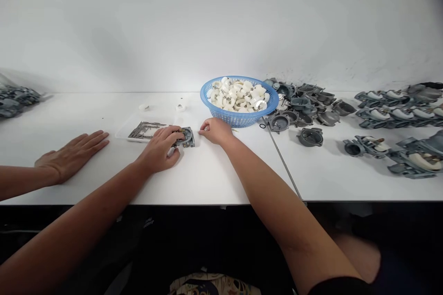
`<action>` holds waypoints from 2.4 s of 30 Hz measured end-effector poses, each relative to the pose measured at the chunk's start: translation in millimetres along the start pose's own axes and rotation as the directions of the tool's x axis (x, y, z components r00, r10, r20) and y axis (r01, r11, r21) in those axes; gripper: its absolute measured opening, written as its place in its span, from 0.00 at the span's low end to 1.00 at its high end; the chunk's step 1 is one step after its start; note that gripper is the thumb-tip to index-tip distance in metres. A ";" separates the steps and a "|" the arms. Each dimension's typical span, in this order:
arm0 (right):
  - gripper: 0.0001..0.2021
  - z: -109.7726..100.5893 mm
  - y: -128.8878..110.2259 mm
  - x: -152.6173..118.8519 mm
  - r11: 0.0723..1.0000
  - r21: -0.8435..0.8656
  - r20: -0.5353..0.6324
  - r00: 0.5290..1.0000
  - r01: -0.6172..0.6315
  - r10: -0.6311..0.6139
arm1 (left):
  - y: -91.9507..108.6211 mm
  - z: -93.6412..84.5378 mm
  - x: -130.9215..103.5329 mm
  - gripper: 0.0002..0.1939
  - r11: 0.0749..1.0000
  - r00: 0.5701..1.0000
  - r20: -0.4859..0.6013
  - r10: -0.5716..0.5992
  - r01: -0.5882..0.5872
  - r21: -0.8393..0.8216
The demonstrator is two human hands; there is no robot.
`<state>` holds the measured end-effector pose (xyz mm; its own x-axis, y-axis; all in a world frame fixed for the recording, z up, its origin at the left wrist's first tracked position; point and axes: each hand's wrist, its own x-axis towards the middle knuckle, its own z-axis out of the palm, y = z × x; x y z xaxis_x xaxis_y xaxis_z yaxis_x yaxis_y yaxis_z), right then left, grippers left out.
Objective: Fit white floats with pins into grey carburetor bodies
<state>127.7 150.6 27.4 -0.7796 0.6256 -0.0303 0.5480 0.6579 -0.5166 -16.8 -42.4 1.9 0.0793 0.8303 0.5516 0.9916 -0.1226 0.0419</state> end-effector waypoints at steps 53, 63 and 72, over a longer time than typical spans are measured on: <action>0.22 -72.4 11.5 -14.2 0.979 -0.142 -0.361 0.929 -0.145 0.085 | -30.2 -24.3 -3.4 0.12 0.834 0.670 -0.498 -0.551 0.464 -0.298; 0.07 -49.3 -4.0 -19.9 0.879 -0.300 -0.563 0.675 0.369 -0.476 | -34.6 -15.3 -1.4 0.24 0.844 0.666 -0.523 -0.533 0.371 -0.388; 0.09 -11.5 -35.5 -31.9 0.730 0.081 -0.308 0.713 0.679 -0.629 | -17.9 -15.9 1.5 0.19 0.953 0.899 -0.344 -0.270 0.199 -0.229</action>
<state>136.6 112.1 56.5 -0.8077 0.1613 0.5670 -0.1537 0.8710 -0.4667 -36.1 -47.6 15.2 -0.2320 0.5928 0.7712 0.9371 -0.0763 0.3406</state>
